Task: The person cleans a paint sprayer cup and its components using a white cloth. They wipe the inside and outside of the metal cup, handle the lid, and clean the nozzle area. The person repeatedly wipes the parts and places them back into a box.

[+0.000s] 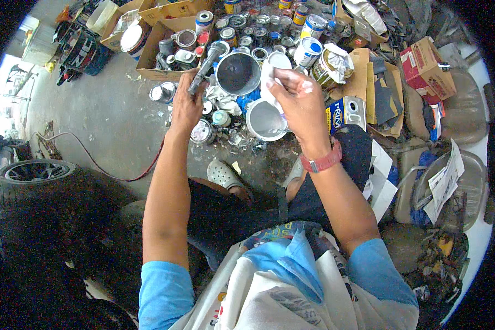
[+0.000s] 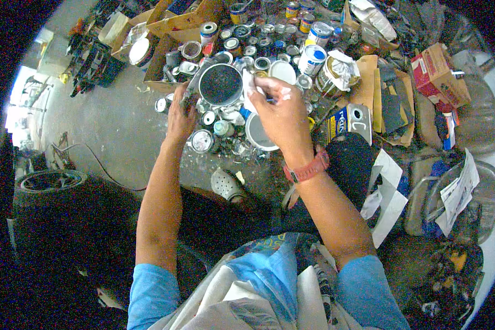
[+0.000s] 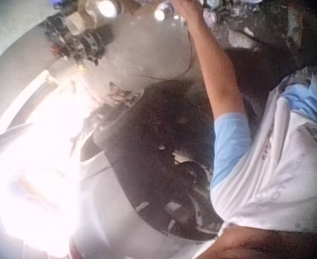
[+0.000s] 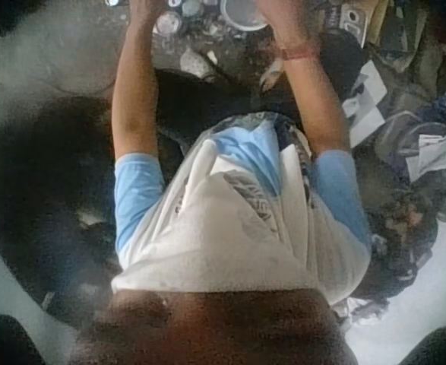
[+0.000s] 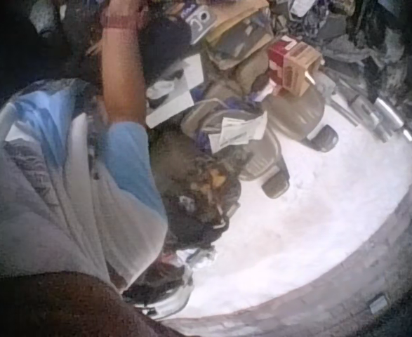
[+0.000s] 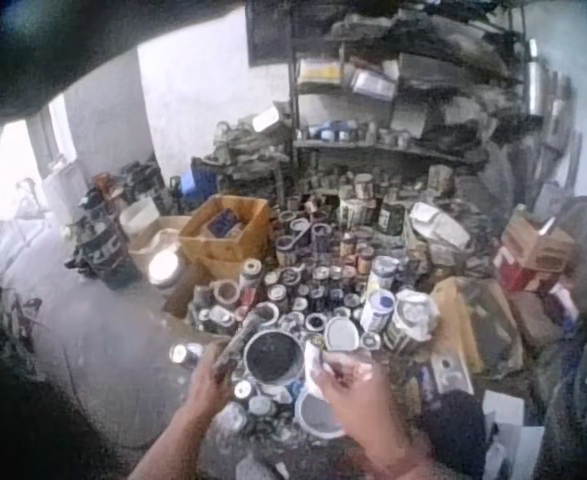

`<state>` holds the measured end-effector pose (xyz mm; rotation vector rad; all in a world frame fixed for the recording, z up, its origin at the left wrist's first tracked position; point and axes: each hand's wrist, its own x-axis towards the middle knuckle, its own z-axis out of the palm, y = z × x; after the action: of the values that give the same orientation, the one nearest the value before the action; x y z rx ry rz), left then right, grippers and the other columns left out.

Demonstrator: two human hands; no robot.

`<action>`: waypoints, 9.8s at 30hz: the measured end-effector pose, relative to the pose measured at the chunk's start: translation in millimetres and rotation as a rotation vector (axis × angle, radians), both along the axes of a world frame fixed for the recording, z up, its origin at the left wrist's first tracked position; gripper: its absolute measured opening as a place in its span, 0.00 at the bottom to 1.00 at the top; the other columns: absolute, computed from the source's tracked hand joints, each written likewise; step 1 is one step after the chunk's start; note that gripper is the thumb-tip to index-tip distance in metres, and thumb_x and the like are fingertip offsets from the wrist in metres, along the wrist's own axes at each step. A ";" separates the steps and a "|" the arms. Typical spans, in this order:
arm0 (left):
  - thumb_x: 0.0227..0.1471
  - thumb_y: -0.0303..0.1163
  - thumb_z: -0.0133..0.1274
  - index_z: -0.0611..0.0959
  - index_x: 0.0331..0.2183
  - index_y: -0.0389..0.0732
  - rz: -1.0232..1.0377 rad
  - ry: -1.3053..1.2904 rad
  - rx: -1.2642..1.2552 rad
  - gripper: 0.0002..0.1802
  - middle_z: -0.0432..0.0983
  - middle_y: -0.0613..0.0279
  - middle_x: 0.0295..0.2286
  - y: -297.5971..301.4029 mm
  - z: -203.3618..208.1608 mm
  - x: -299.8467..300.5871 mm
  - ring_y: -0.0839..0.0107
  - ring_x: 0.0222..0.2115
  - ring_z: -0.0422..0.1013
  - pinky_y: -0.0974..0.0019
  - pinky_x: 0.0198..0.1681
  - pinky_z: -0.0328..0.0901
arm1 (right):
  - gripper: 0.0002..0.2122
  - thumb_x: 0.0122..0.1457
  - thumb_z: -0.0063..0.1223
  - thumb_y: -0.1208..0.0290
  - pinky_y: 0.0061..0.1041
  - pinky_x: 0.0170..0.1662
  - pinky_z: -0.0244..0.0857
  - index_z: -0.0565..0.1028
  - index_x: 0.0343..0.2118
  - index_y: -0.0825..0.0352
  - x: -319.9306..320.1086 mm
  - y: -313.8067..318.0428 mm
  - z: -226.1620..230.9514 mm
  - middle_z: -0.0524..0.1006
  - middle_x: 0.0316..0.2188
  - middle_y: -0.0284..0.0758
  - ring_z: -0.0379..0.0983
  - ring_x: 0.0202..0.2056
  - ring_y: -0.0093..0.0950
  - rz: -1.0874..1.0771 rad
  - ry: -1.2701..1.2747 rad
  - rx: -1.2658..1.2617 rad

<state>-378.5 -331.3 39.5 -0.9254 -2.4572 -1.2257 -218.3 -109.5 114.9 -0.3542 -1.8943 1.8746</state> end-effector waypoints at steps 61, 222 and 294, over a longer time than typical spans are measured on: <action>0.66 0.57 0.57 0.81 0.47 0.42 0.796 -0.899 0.313 0.26 0.72 0.66 0.29 -238.6 -185.3 -18.9 0.72 0.30 0.66 0.61 0.34 0.63 | 0.16 0.67 0.62 0.70 0.25 0.39 0.76 0.76 0.55 0.67 108.0 228.2 -50.0 0.81 0.50 0.35 0.80 0.49 0.27 -0.357 -0.108 -0.273; 0.64 0.19 0.47 0.76 0.65 0.37 -1.116 -0.803 -0.168 0.29 0.75 0.59 0.62 277.0 166.0 261.3 0.71 0.63 0.67 0.66 0.70 0.55 | 0.12 0.64 0.59 0.78 0.23 0.37 0.73 0.79 0.49 0.65 416.9 239.0 -57.4 0.81 0.44 0.33 0.80 0.35 0.22 -0.459 -0.283 -0.019; 0.57 0.19 0.56 0.78 0.63 0.47 -1.291 -0.340 -0.642 0.32 0.83 0.52 0.52 358.9 111.7 309.6 0.64 0.43 0.79 0.63 0.47 0.72 | 0.10 0.75 0.52 0.65 0.27 0.43 0.77 0.71 0.50 0.65 392.2 182.6 -95.0 0.81 0.43 0.33 0.84 0.39 0.28 -0.615 -0.030 -0.069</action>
<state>-68.9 27.6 151.2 -2.9652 -2.4446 -0.7816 173.9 73.1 19.9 -0.8774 -1.5032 1.5157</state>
